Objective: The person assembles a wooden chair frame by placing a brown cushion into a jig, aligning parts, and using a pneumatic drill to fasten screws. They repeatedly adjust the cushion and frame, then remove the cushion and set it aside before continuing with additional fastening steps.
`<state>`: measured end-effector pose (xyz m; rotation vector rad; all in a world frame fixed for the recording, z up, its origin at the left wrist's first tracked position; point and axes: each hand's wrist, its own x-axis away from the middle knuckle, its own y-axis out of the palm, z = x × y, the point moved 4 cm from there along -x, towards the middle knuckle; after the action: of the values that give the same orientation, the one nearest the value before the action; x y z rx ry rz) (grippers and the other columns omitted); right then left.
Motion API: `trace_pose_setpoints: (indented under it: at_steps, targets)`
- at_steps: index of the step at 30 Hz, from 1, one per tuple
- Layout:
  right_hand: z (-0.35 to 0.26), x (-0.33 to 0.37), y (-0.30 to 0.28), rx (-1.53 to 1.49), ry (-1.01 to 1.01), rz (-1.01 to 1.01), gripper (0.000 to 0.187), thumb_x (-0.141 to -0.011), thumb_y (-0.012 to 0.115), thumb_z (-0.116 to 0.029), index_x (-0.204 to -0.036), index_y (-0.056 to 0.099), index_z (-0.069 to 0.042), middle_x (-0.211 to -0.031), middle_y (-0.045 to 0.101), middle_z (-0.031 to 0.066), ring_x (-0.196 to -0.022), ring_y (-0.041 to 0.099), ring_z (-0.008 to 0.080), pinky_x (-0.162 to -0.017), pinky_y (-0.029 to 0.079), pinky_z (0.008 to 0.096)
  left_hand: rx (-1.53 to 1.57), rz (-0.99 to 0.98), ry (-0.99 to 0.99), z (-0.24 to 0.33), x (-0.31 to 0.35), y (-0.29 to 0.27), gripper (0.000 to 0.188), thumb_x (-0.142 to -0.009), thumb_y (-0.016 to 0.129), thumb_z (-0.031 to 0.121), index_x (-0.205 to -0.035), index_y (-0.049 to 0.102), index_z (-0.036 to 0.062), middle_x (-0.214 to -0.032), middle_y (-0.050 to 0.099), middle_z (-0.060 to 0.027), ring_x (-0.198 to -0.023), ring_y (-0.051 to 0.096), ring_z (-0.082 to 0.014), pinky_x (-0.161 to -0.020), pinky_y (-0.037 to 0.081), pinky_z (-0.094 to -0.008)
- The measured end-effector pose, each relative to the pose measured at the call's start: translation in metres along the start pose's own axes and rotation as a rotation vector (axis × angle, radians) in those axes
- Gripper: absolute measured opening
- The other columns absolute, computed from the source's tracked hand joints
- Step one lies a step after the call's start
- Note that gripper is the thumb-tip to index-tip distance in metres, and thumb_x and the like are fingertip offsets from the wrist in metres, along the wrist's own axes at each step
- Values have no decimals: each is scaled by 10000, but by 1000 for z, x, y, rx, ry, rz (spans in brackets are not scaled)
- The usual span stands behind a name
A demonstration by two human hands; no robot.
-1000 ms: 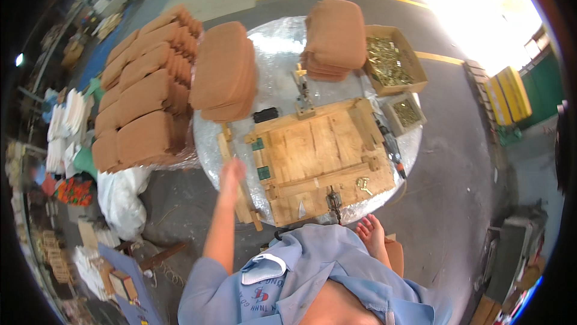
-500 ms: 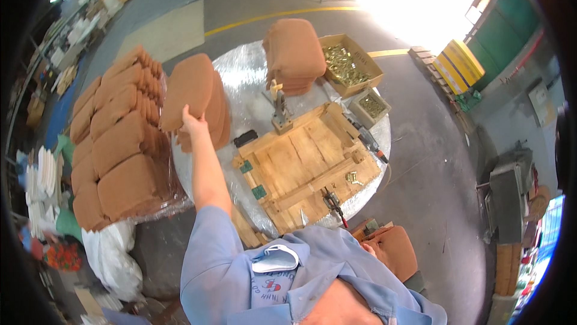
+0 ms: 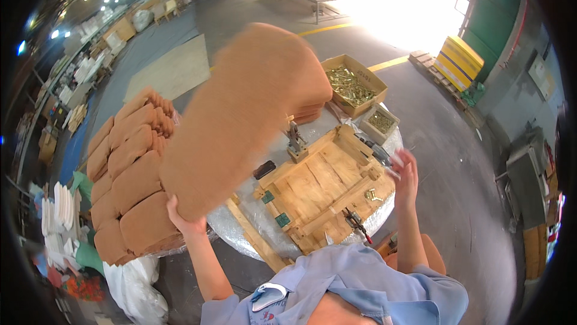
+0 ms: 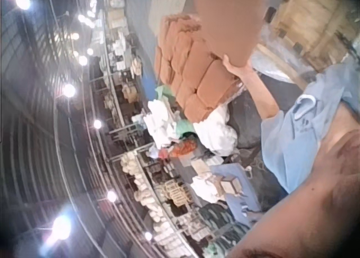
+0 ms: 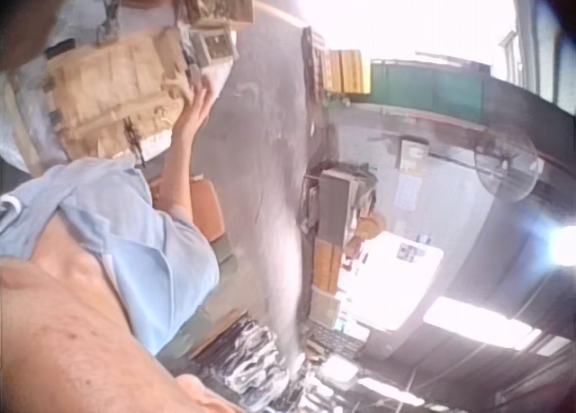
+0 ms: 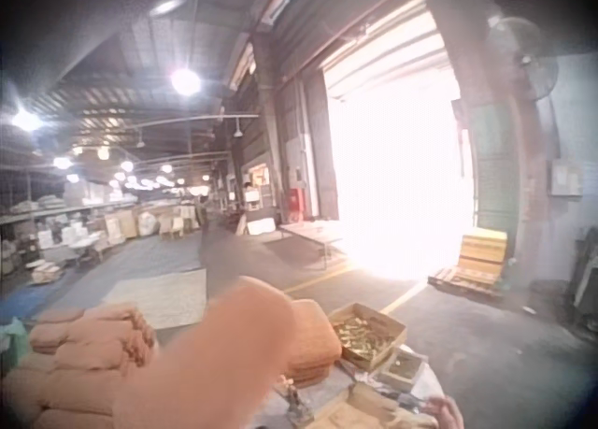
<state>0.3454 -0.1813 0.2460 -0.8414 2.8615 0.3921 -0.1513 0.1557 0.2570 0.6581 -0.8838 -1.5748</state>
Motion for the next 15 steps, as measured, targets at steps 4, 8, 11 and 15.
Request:
trace_pose_setpoints:
  at_steps: [4, 8, 11, 15]
  targets:
    - [-84, -25, 132, -159, -329, 91, 580, -1155, 507, -523, -1566, 523, -115, -1489, 572, 85, -1430, 524, 253, -1163, 477, 439, -2, -180, -277, -48, 91, 11, 667, -1028, 578, 292, -1644, 444, 73, -1629, 546, -129, -1492, 547, -332, -1159, 519, -538]
    - [-33, -55, 93, -726, -304, -214, 629, -1158, 499, -538, -1580, 511, -72, -1424, 615, 61, -1361, 571, 217, -1162, 471, 379, -132, 78, -511, -154, 162, -11, 630, -1081, 537, 439, -1622, 503, 118, -1546, 613, -144, -1339, 648, -303, -1055, 575, -501]
    - [107, -97, 0, -1187, 46, -604, 653, -1157, 507, -539, -1573, 520, -35, -1353, 665, 36, -1286, 626, 180, -1146, 475, 332, 39, -37, -797, -191, 183, -73, 782, -1082, 402, 715, -1578, 561, 131, -1102, 757, -150, -852, 750, -288, -726, 638, -474]
    - [125, -41, -69, 8, 392, -46, 616, -1137, 535, -533, -1473, 584, -19, -1375, 711, 74, -1241, 686, 192, -1101, 520, 346, -608, 134, -739, -193, 183, -45, 1130, -945, 283, 976, -1521, 527, 35, -563, 592, -88, -450, 612, -264, -522, 593, -418]
